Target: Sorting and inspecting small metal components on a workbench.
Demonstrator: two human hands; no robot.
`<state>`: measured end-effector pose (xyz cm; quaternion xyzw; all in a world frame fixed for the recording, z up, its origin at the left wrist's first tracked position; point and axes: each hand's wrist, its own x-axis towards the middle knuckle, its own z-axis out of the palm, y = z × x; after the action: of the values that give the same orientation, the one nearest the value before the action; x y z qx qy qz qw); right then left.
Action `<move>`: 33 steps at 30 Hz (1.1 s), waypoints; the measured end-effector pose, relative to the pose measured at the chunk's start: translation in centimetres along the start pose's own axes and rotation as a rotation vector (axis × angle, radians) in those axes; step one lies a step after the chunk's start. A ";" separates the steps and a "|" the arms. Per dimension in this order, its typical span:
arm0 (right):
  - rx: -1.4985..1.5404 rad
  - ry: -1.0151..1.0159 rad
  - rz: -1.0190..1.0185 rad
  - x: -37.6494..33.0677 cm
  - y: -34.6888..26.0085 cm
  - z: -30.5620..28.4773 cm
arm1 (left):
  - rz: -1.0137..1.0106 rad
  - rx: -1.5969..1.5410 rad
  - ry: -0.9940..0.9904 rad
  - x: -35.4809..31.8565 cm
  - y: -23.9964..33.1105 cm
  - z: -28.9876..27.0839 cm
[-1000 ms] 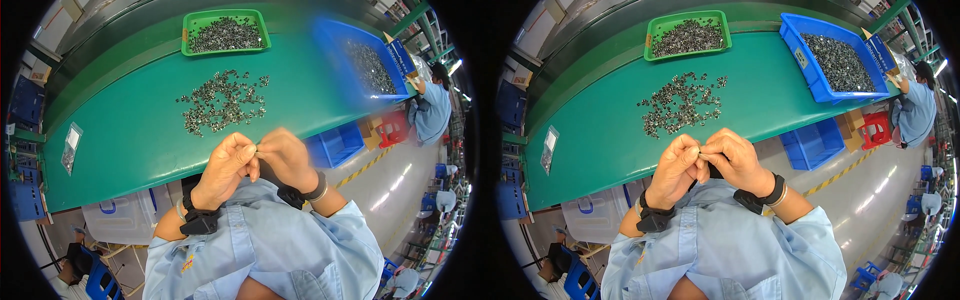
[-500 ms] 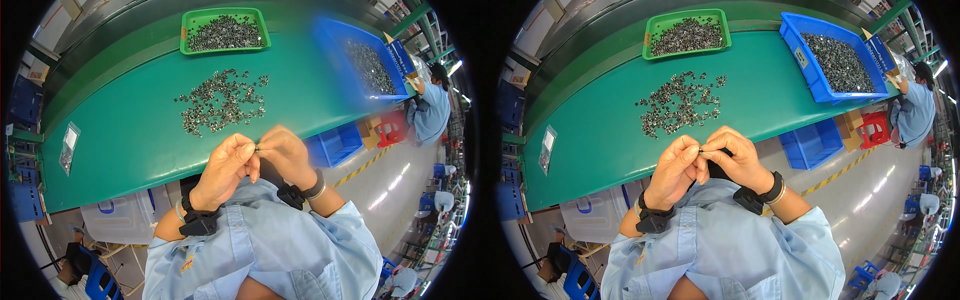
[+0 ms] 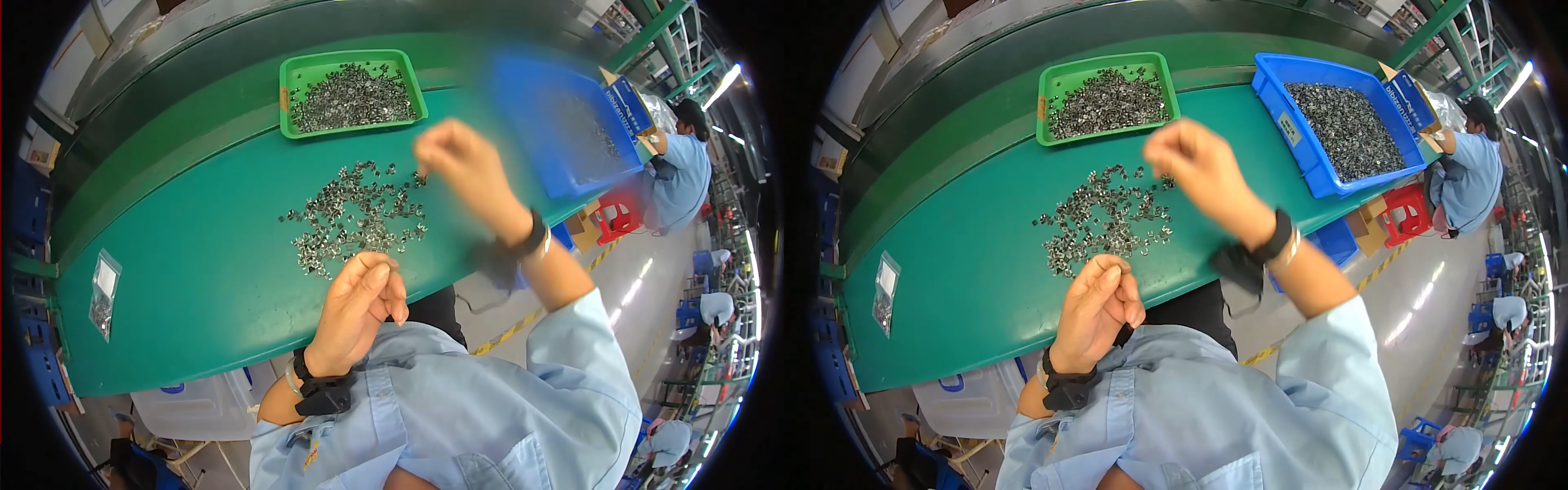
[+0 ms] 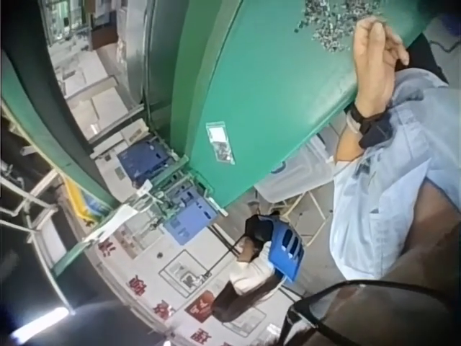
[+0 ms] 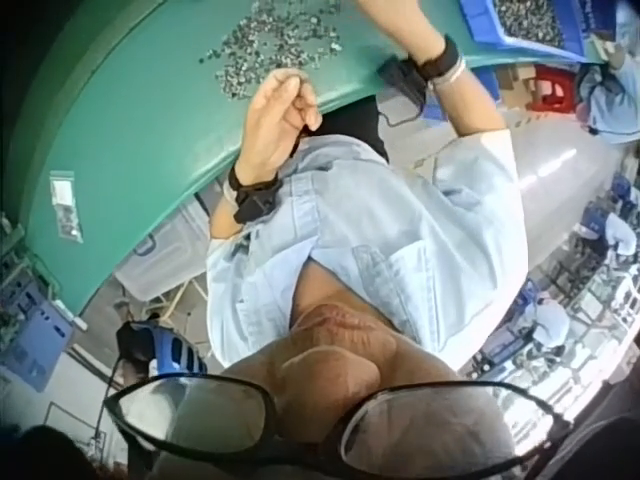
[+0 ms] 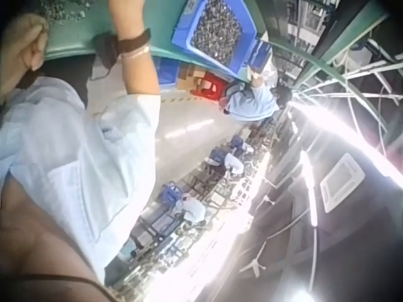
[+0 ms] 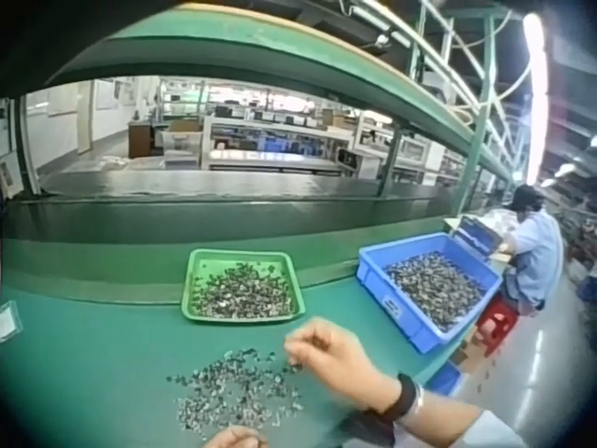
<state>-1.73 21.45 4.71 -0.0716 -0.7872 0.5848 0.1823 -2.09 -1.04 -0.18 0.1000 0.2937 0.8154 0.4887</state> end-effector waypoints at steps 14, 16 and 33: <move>-0.646 -0.304 -0.201 2.7 3.7 -4.7 | -0.058 -0.056 -0.160 0.3 -0.1 -1.0; -0.746 -0.354 -0.232 1.9 3.4 -4.5 | -0.051 -0.028 -0.148 0.3 -0.2 -0.9; 0.243 -0.110 0.061 -6.8 0.9 0.0 | -0.004 0.164 0.022 0.8 -0.5 1.2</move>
<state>4.49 19.51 2.43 -0.0406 -0.7168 0.6842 0.1284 -1.58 0.26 0.47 0.1299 0.3650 0.7888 0.4773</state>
